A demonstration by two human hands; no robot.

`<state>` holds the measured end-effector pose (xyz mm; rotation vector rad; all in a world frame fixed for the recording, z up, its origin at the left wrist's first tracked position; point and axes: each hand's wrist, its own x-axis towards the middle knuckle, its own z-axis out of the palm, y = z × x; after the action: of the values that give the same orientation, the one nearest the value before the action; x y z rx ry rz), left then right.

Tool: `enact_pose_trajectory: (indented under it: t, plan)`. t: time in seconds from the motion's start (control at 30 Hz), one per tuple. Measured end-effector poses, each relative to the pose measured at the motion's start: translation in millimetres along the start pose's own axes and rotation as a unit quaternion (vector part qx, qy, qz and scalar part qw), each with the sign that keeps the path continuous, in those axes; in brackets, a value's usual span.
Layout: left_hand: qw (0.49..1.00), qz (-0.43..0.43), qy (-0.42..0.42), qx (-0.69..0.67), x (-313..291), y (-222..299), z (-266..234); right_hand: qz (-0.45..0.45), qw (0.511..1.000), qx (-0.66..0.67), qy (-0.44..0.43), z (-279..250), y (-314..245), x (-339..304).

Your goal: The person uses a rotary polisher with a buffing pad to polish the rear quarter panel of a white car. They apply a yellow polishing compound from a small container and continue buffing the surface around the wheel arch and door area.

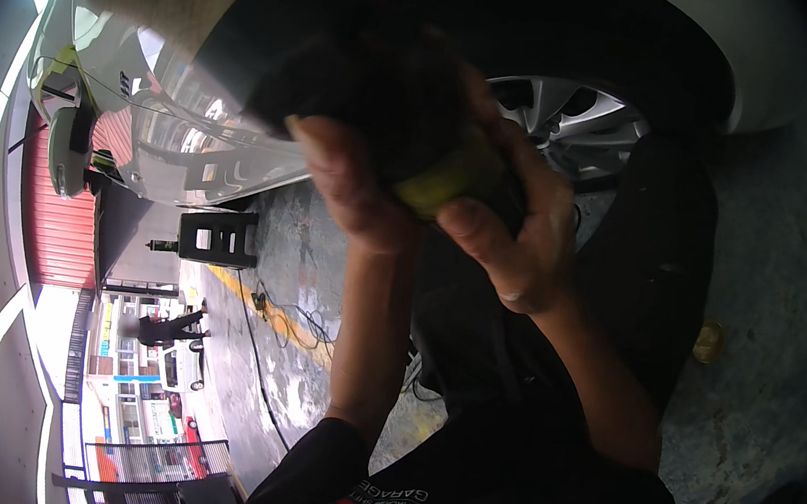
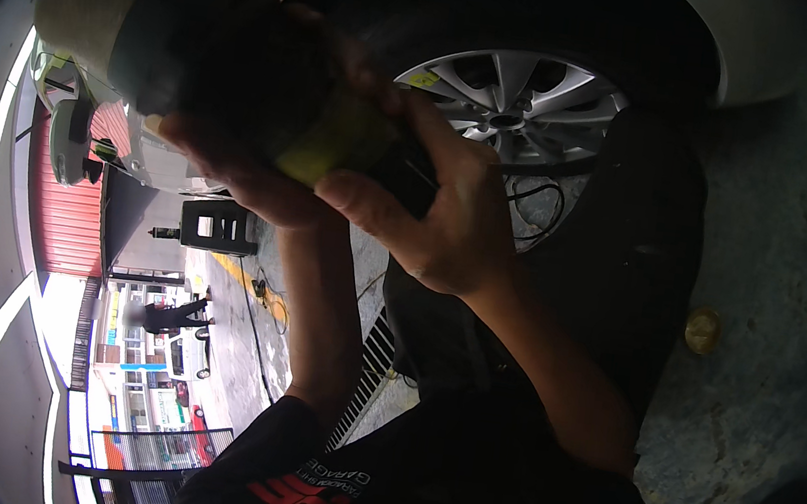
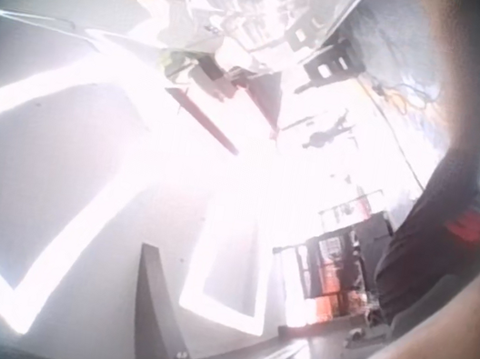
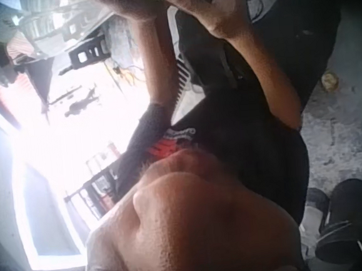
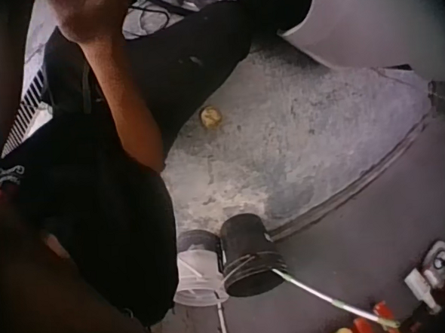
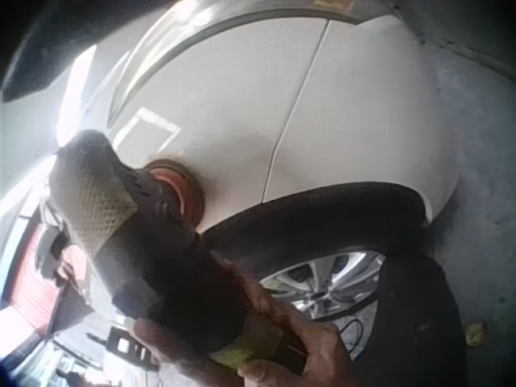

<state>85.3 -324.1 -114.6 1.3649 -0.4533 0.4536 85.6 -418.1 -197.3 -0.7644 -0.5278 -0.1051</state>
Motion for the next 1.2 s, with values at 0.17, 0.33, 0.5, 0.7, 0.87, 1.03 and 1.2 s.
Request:
enact_pose_trajectory:
  t: [0.17,0.33,0.5,0.7,0.87,1.03,1.2]
  plan:
    - [0.986,-0.107,-0.021,0.124,10,8,51,-0.021,0.999,-0.013,0.034,-36,14,-31]
    - [0.977,-0.174,0.004,0.123,-8,8,27,-0.05,0.999,0.012,-0.018,-39,49,-34]
    - [0.993,-0.08,0.025,0.08,-37,-5,-68,0.013,0.997,0.015,-0.078,14,57,-15]
    - [0.993,0.048,0.099,0.037,-39,-8,-108,-0.019,0.964,-0.189,-0.188,25,66,16]
    - [0.998,-0.013,0.066,-0.019,-36,-22,-67,-0.017,0.98,-0.154,-0.121,0,50,8]
    - [0.989,-0.116,-0.02,0.094,-14,-19,-3,-0.045,0.991,-0.119,0.038,-43,46,-24]
    - [0.991,-0.082,-0.042,0.097,-4,-34,12,-0.126,0.969,-0.207,0.045,-105,77,-42]
